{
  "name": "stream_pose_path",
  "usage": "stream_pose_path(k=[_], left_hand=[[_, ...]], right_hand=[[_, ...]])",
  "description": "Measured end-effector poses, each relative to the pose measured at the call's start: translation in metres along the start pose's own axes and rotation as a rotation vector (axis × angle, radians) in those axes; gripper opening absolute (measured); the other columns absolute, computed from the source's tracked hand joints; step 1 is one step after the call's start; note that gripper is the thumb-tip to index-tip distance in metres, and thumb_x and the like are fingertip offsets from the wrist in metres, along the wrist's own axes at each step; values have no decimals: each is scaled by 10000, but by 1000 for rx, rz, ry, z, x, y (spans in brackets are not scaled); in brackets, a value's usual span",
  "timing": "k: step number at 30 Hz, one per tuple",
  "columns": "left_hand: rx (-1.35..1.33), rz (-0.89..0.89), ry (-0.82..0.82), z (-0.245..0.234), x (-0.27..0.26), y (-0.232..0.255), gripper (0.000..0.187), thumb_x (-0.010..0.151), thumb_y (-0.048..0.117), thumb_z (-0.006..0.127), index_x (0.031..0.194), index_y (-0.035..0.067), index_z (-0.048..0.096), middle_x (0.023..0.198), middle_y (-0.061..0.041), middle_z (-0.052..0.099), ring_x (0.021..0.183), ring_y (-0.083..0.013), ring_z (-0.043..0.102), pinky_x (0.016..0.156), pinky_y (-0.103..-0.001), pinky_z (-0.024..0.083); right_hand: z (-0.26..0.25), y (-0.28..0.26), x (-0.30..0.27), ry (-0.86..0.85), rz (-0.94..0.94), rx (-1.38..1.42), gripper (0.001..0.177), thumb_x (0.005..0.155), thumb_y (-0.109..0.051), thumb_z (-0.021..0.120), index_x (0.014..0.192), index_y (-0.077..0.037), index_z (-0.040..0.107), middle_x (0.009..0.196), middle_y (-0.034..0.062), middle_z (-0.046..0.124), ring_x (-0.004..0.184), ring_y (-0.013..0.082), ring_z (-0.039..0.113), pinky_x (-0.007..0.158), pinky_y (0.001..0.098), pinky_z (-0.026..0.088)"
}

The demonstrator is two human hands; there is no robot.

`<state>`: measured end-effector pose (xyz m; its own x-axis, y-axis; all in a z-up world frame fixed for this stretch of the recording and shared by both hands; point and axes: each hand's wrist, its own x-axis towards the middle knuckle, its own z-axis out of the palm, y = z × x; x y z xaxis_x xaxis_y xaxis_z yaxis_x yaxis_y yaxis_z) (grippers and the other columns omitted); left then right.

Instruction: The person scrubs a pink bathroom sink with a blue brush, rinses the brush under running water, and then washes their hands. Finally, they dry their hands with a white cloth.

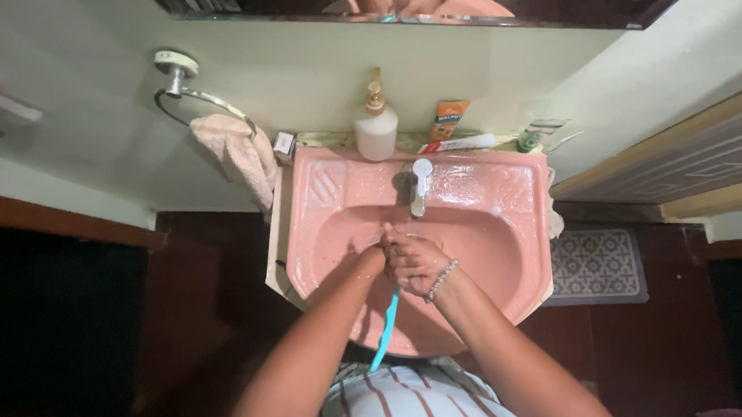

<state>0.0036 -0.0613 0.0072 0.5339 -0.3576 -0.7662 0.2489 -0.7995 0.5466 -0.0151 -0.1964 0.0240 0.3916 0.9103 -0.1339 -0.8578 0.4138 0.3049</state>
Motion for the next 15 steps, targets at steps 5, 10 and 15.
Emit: stream_pose_path(k=[5,10,15], left_hand=[[-10,97,-13,-12,-9,19,365,965,431,600,1065,100,715,918,-142,764,822,-307,749,728,-448,595],[33,254,-2,-53,-50,59,379,949,448,616,1028,93,725,919,-145,765,833,-304,741,735,-450,582],[219,299,289,-85,-94,92,413,864,502,726,988,109,749,920,-108,767,867,-278,719,769,-432,549]], right_hand=[[45,-10,-9,624,-247,-701,401,1047,-368,525,704,-161,529,528,-50,460,387,82,413,308,247,298],[108,-39,-18,803,-311,-1430,240,1033,-204,555,931,-19,669,697,23,602,599,141,555,562,299,524],[171,-50,-31,715,-532,-2469,211,950,-73,613,1082,-22,770,949,141,766,855,254,721,765,362,552]])
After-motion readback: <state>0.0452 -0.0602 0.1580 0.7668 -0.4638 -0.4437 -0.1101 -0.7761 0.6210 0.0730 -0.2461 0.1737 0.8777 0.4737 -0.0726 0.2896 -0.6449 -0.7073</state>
